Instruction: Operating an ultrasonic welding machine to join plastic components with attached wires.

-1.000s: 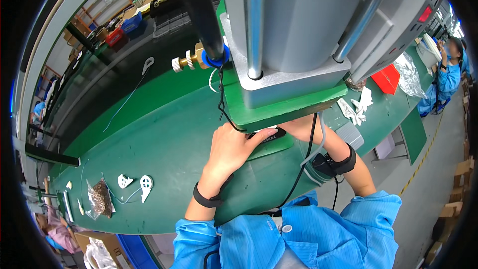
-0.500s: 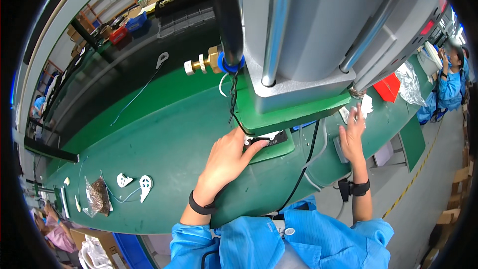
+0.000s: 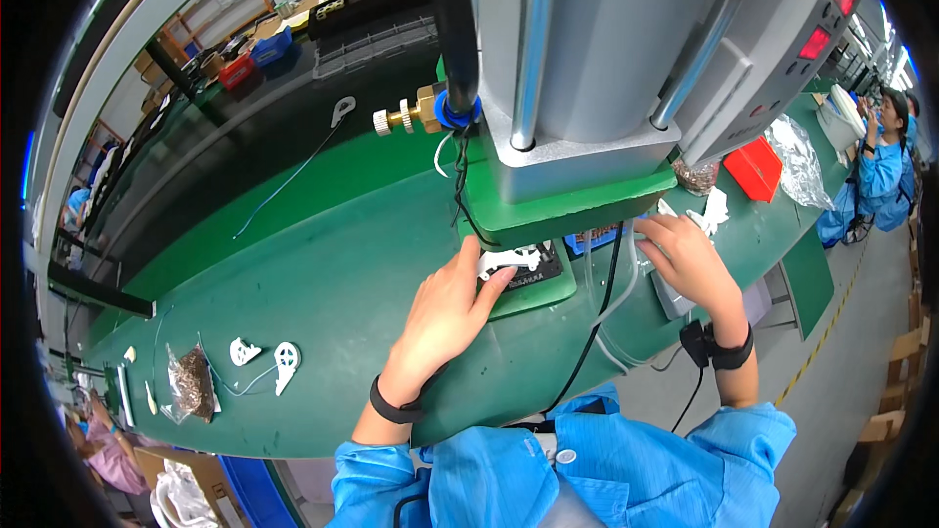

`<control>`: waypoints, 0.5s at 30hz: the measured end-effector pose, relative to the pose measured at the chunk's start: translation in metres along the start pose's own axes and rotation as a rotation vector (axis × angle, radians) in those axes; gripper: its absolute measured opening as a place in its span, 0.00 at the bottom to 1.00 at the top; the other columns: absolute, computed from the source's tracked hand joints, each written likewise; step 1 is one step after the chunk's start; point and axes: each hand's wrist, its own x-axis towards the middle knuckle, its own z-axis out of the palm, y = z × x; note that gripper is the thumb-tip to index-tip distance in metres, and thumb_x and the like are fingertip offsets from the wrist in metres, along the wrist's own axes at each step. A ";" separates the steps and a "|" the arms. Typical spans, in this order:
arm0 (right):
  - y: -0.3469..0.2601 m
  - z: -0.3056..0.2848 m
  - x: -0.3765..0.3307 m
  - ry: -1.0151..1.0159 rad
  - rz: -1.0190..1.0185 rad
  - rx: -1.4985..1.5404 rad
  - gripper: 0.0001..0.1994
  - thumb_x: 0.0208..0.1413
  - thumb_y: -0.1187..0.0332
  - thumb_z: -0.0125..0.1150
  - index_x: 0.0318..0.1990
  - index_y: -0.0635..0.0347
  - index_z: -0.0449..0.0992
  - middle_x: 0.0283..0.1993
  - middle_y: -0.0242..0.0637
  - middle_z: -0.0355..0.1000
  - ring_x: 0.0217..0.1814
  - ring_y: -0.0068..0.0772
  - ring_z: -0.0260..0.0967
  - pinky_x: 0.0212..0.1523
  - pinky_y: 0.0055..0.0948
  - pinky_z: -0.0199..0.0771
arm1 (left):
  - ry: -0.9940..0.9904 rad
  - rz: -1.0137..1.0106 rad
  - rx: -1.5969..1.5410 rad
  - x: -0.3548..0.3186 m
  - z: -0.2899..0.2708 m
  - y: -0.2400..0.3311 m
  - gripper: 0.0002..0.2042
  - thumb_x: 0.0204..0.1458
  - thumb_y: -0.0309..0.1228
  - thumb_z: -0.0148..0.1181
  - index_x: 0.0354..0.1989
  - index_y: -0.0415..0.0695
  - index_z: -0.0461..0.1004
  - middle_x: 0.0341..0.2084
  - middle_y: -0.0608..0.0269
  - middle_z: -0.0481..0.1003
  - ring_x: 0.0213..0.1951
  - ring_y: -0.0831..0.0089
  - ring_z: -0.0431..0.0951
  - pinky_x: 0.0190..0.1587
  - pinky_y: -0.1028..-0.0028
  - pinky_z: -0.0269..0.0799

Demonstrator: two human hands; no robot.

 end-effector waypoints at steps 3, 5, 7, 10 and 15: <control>-0.002 0.003 0.039 -0.100 0.010 -0.054 0.12 0.43 0.71 0.56 0.38 0.58 0.72 0.33 0.40 0.70 0.35 0.42 0.68 0.38 0.35 0.65 | 0.040 -0.017 -0.009 -0.001 0.001 0.001 0.16 0.53 0.39 0.49 0.35 0.36 0.60 0.29 0.42 0.71 0.31 0.45 0.70 0.30 0.57 0.65; 0.015 0.024 0.059 -0.187 0.046 0.027 0.12 0.42 0.72 0.56 0.38 0.60 0.71 0.33 0.42 0.71 0.33 0.45 0.69 0.38 0.35 0.67 | 0.041 0.023 0.000 -0.001 0.001 0.002 0.15 0.53 0.37 0.49 0.37 0.36 0.62 0.30 0.43 0.71 0.32 0.46 0.70 0.31 0.58 0.65; 0.036 0.061 0.076 -0.297 -0.012 0.055 0.14 0.42 0.71 0.56 0.39 0.60 0.71 0.35 0.45 0.71 0.35 0.47 0.68 0.39 0.35 0.68 | 0.055 0.058 0.005 -0.003 -0.004 0.003 0.13 0.52 0.35 0.49 0.39 0.36 0.65 0.30 0.44 0.71 0.33 0.46 0.70 0.32 0.59 0.66; 0.066 0.109 0.088 -0.274 -0.101 0.060 0.15 0.43 0.69 0.56 0.41 0.59 0.71 0.40 0.47 0.70 0.41 0.48 0.67 0.43 0.35 0.67 | 0.041 0.120 -0.041 0.003 -0.008 0.007 0.12 0.52 0.31 0.49 0.42 0.37 0.68 0.30 0.45 0.72 0.34 0.47 0.71 0.34 0.61 0.67; 0.075 0.117 0.083 -0.007 -0.201 0.267 0.18 0.43 0.70 0.56 0.46 0.59 0.68 0.45 0.50 0.67 0.47 0.51 0.64 0.46 0.36 0.65 | 0.005 0.172 -0.218 0.015 -0.016 -0.013 0.11 0.51 0.27 0.50 0.42 0.35 0.69 0.30 0.46 0.73 0.31 0.55 0.73 0.35 0.67 0.67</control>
